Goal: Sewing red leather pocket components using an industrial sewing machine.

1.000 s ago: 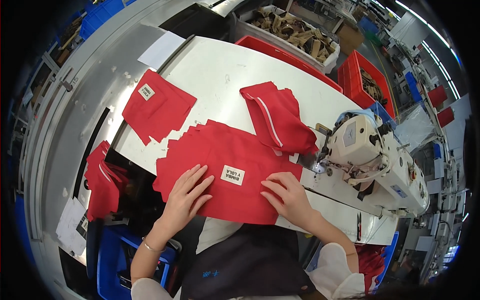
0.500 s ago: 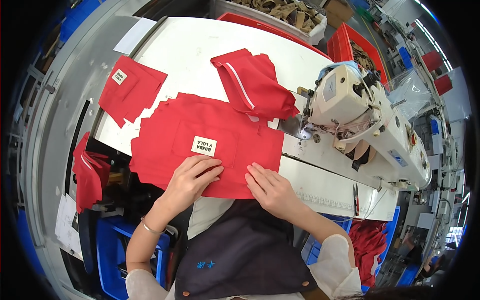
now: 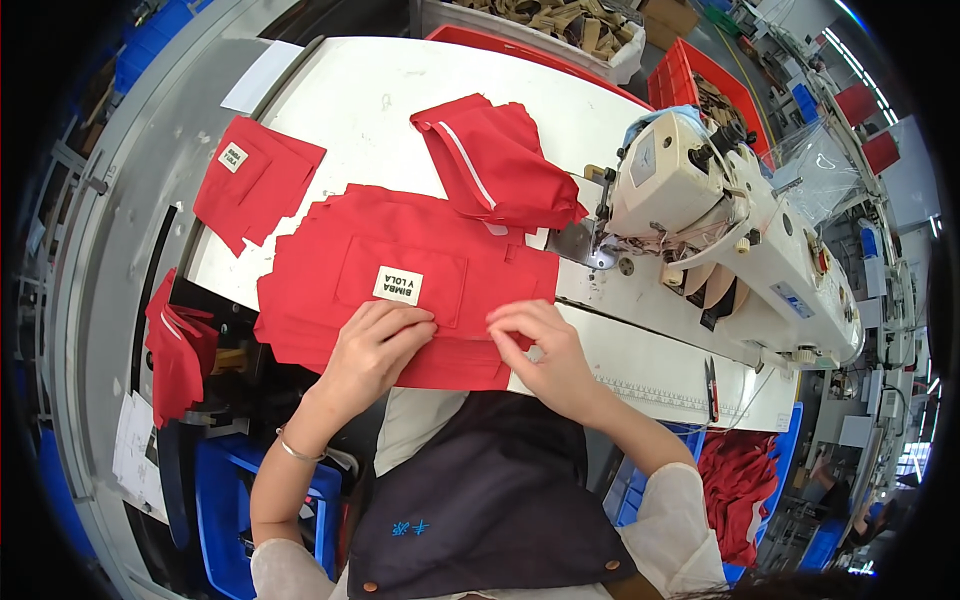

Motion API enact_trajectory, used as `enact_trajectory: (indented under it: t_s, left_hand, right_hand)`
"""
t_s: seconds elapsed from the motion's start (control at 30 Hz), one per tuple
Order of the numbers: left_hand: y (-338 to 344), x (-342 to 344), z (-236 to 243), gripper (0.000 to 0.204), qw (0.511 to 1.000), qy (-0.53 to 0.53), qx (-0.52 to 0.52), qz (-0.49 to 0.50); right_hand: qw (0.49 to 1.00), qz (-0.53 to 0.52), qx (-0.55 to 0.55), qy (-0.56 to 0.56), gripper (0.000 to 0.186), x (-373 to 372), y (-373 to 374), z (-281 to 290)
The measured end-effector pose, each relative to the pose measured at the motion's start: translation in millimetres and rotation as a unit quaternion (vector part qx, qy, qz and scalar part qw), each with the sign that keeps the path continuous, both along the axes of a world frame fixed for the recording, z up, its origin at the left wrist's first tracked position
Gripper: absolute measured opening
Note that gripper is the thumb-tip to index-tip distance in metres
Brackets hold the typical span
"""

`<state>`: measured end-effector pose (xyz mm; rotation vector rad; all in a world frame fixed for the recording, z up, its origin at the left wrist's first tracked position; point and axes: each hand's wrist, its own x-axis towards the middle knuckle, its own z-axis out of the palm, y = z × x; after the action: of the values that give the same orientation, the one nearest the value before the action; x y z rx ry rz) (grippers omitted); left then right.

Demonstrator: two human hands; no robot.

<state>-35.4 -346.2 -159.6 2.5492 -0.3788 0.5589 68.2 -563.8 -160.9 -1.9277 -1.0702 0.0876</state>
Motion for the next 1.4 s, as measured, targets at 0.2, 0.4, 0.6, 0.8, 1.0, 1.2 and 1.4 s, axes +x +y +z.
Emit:
enact_trajectory:
  t_s: [0.2, 0.4, 0.6, 0.8, 1.0, 1.2, 1.4]
  left_hand:
    - [9.1, 8.1, -4.2, 0.014, 0.98, -0.088, -0.14, 0.114]
    - [6.9, -0.4, 2.5, 0.02, 0.999, 0.031, -0.024, -0.016]
    - [10.6, 0.6, 1.4, 0.022, 0.999, 0.023, -0.017, -0.022]
    - [4.4, 16.3, 8.3, 0.02, 0.95, -0.082, -0.257, 0.16]
    - [17.2, -2.7, 6.4, 0.019, 0.999, -0.01, 0.022, -0.029]
    - [11.1, -9.1, 5.3, 0.019, 0.999, 0.033, -0.014, -0.02]
    - [17.1, -3.8, 6.4, 0.018, 1.0, 0.014, -0.019, 0.001]
  right_hand:
    - [0.965, 0.005, 0.007, -0.264, 0.024, -4.0, -14.6, -1.4]
    - [0.967, 0.052, -0.036, -0.248, 0.02, -5.2, -12.6, -14.0]
    - [0.977, 0.022, -0.023, -0.213, 0.019, 2.5, 0.1, -3.3]
    - [0.959, -0.021, 0.069, -0.273, 0.026, 1.5, -7.5, -1.9]
    - [0.952, 0.087, -0.061, -0.286, 0.025, -6.1, -12.7, -21.1]
    - [0.965, 0.07, -0.04, -0.25, 0.014, -4.2, -4.5, -15.7]
    - [0.973, -0.009, 0.036, -0.228, 0.016, -0.7, 9.4, -0.5]
